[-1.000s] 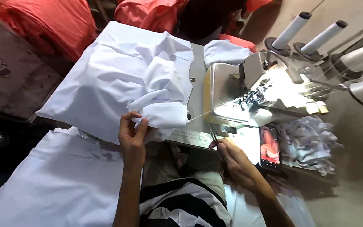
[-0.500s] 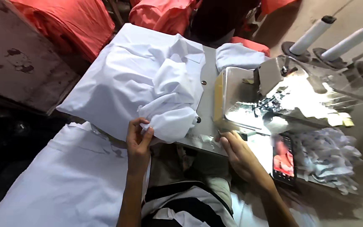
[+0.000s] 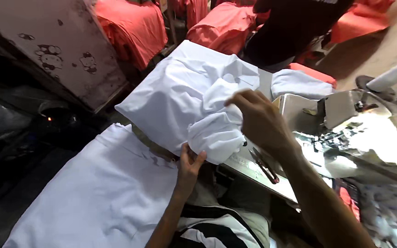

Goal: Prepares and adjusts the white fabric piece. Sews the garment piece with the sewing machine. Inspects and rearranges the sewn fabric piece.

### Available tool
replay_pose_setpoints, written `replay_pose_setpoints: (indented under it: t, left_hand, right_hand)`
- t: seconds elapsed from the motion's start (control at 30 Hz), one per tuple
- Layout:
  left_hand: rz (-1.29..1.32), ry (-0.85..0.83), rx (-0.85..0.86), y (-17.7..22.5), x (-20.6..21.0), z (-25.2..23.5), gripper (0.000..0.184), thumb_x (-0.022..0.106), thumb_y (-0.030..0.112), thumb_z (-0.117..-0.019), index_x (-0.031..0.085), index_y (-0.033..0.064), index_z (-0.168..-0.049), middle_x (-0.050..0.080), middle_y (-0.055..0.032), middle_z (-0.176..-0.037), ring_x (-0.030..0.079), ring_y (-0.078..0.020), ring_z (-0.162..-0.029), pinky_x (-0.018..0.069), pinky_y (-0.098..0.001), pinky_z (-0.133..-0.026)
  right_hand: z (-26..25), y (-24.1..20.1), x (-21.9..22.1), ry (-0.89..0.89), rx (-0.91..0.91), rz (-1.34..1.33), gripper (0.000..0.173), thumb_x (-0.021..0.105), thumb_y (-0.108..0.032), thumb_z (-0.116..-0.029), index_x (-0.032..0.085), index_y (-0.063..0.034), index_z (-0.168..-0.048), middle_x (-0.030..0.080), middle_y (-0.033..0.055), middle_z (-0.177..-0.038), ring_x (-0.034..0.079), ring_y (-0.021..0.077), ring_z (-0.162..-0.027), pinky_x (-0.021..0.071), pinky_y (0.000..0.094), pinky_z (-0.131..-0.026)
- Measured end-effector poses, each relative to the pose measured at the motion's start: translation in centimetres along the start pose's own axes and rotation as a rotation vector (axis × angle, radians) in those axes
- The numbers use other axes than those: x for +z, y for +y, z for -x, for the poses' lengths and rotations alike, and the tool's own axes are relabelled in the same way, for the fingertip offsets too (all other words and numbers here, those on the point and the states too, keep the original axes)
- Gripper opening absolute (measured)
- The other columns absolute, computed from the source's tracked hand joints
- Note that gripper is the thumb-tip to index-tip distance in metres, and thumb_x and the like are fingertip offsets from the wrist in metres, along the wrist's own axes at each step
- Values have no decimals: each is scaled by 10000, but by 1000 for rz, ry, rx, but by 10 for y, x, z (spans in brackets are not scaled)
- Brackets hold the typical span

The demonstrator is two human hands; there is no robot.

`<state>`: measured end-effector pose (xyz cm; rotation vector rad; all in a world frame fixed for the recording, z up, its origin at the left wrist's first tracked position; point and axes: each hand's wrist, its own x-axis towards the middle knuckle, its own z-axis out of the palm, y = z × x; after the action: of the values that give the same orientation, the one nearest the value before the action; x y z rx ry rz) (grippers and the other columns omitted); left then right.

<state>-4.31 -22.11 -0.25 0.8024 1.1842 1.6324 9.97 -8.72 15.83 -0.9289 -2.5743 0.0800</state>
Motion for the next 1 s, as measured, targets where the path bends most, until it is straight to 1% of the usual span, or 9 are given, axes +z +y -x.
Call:
replay_pose_setpoints:
  t: [0.13, 0.27, 0.43, 0.53, 0.6, 0.67, 0.73, 0.83, 1.0]
  left_hand:
    - [-92, -36, 5, -1, 18, -2, 367, 653, 92, -988, 553, -102, -1284, 711, -135, -1127, 703, -128, -1040, 590, -304, -946]
    - [-281, -46, 7, 1, 11, 2, 231, 670, 167, -989, 688, -27, -1112, 753, -84, -974, 735, -112, -906, 615, -306, -865]
    - [-467, -13, 223, 16, -35, 14, 166, 657, 125, -973, 719, -12, -1043, 752, -44, -900, 728, -62, -823, 624, -266, -788]
    - [-692, 100, 353, 73, -86, 6, 195, 598, 119, -995, 703, -32, -1060, 709, -28, -849, 670, -23, -755, 587, -232, -727]
    - [-967, 195, 451, 130, -128, -8, 212, 591, 155, -1008, 707, -12, -1066, 692, -55, -833, 651, -64, -732, 573, -289, -708]
    - [-1221, 234, 514, 196, -168, -20, 213, 601, 162, -1015, 693, 10, -1133, 708, -151, -911, 688, -235, -781, 577, -501, -732]
    - [-1366, 296, 594, 261, -185, -29, 257, 582, 204, -1021, 679, -3, -1139, 694, -232, -962, 679, -349, -827, 529, -610, -756]
    - [-1513, 325, 717, 338, -221, -41, 394, 522, 412, -1056, 667, 72, -1190, 693, -205, -1023, 683, -315, -890, 534, -568, -783]
    - [-1583, 280, 746, 389, -221, -23, 447, 466, 391, -1057, 638, -15, -1127, 666, -252, -993, 649, -317, -892, 500, -540, -798]
  right_hand:
    - [-109, 49, 61, -400, -187, -33, 434, 653, 119, -769, 742, -159, -1090, 703, 88, -1133, 628, 366, -1107, 531, 610, -837]
    - [-136, 51, 74, -697, -134, 345, 193, 758, -36, -802, 776, -108, -980, 708, 172, -1025, 656, 424, -1032, 519, 661, -758]
    - [-151, 57, 11, -594, -71, 524, 220, 801, -204, -805, 718, -32, -914, 681, 201, -999, 643, 434, -1008, 488, 652, -753]
    - [-165, 66, -51, -377, -97, 394, 272, 787, -312, -843, 719, -59, -916, 684, 216, -952, 658, 472, -933, 478, 732, -729]
    - [-177, 61, -93, -249, -160, 283, 356, 729, -417, -891, 742, -92, -1037, 682, 225, -1093, 638, 480, -1060, 465, 757, -816]
    - [-184, 43, -123, -150, -220, 148, 419, 669, -452, -911, 733, -75, -1082, 644, 238, -1163, 606, 448, -1121, 447, 717, -899]
    - [-184, 23, -141, -89, -236, -64, 391, 715, -399, -898, 724, -52, -1078, 676, 171, -1076, 649, 298, -1010, 505, 572, -891]
    - [-178, 3, -146, -43, -187, -448, 234, 777, -288, -835, 728, -126, -996, 701, -41, -887, 669, 18, -799, 593, 261, -755]
    - [-162, -4, -133, -186, -291, -801, 205, 722, -131, -866, 659, -151, -1060, 706, -72, -887, 690, 32, -772, 619, 245, -709]
